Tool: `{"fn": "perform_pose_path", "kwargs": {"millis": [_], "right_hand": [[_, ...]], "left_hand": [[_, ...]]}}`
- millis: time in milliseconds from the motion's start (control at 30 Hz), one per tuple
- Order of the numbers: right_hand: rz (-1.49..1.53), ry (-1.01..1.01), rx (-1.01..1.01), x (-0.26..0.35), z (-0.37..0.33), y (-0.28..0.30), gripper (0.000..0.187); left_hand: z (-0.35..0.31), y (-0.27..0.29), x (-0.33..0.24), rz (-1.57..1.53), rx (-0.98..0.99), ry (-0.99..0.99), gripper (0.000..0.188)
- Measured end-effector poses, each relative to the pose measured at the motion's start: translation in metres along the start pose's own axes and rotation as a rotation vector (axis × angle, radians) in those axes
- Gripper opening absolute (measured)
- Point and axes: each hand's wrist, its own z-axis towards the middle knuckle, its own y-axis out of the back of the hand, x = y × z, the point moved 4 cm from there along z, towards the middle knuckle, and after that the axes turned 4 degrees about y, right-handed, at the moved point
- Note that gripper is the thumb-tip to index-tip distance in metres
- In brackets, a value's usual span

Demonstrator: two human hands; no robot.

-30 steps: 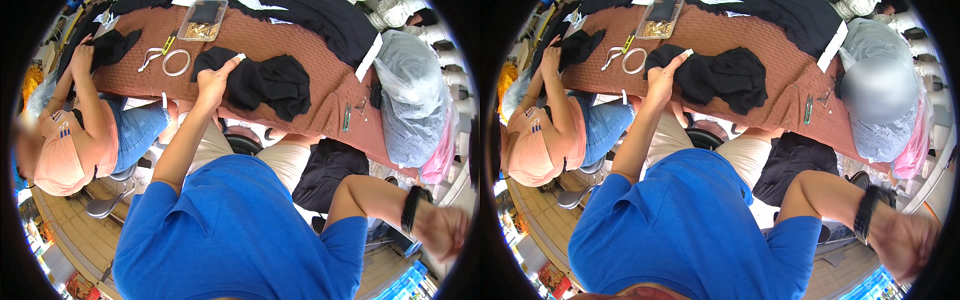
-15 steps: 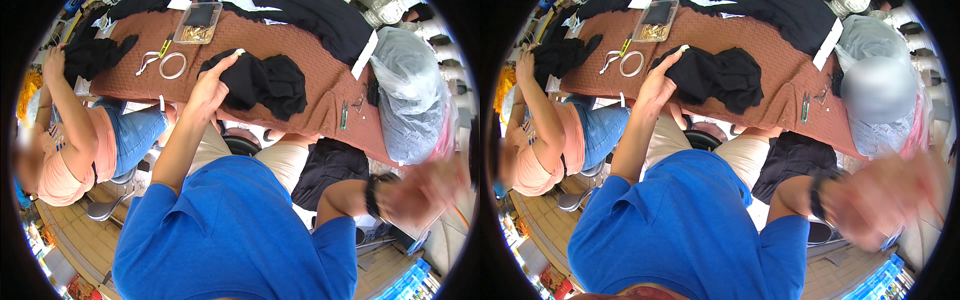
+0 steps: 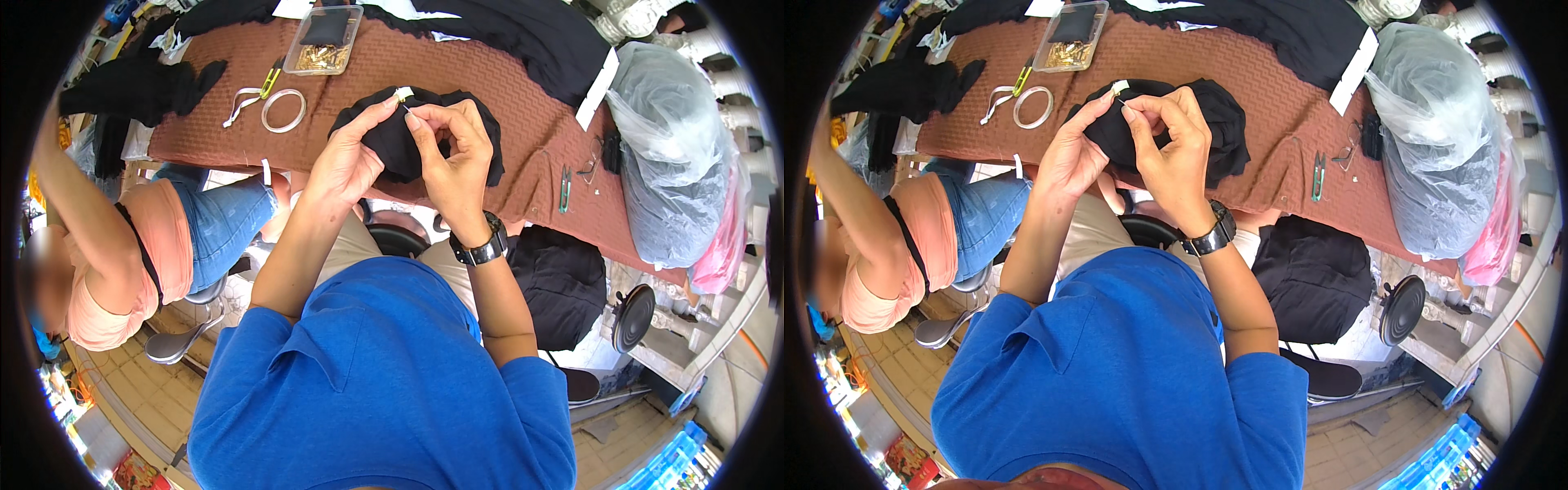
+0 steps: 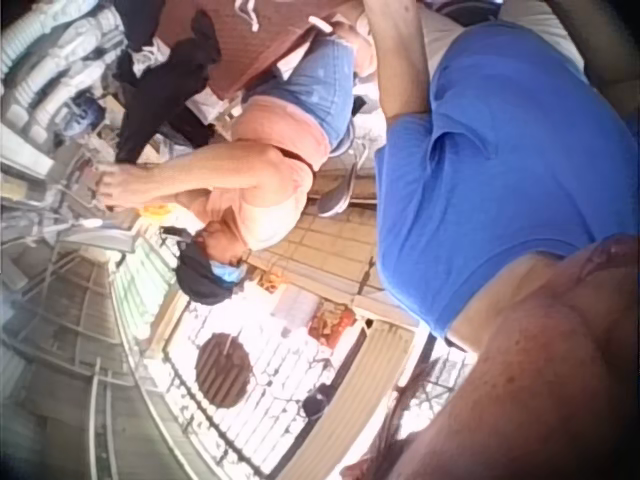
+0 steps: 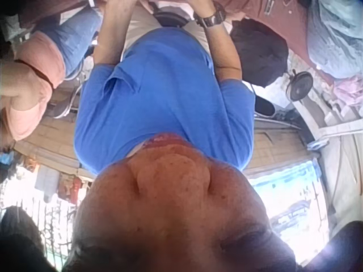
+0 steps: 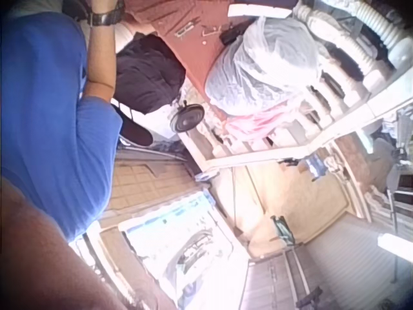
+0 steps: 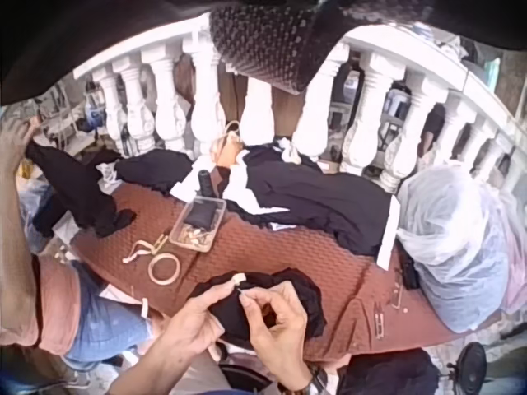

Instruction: The person sews a white label onto a black garment using a needle and thread. They use small shears to cut the thread after finishing the stitches.

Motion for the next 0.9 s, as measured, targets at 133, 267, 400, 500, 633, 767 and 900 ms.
{"fn": "perform_pose_path", "kwargs": {"millis": [133,267,400,500,633,767,900], "right_hand": [[0.01,-0.03,0.02,0.0003,-0.0017,-0.0001,0.011],[-0.012,-0.013,-0.011,0.0002,-0.0022,-0.0007,0.009],[-0.004,-0.009,-0.011,0.0009,-0.0028,-0.0002,0.01],[-0.006,-0.008,-0.006,0.0018,-0.0033,0.0008,0.01],[0.004,-0.013,-0.009,0.0028,-0.0037,0.0027,0.011],[0.007,-0.017,-0.013,0.0028,-0.0046,0.0043,0.011],[0.016,-0.038,-0.013,0.0039,-0.0048,0.0054,0.01]], "left_hand": [[-0.0009,-0.0006,0.0008,0.004,-0.008,0.007,0.032],[-0.0016,-0.0014,0.0013,-0.002,0.004,0.008,0.031],[-0.0031,-0.0034,0.0017,-0.01,-0.01,0.017,0.029],[-0.0042,-0.0029,0.0024,-0.016,0.003,0.014,0.027],[-0.0046,-0.004,0.0043,-0.005,-0.013,0.029,0.026],[-0.0059,-0.0043,0.0055,-0.003,-0.025,0.015,0.025],[-0.006,-0.0047,0.0063,0.006,-0.039,0.004,0.025]]}}
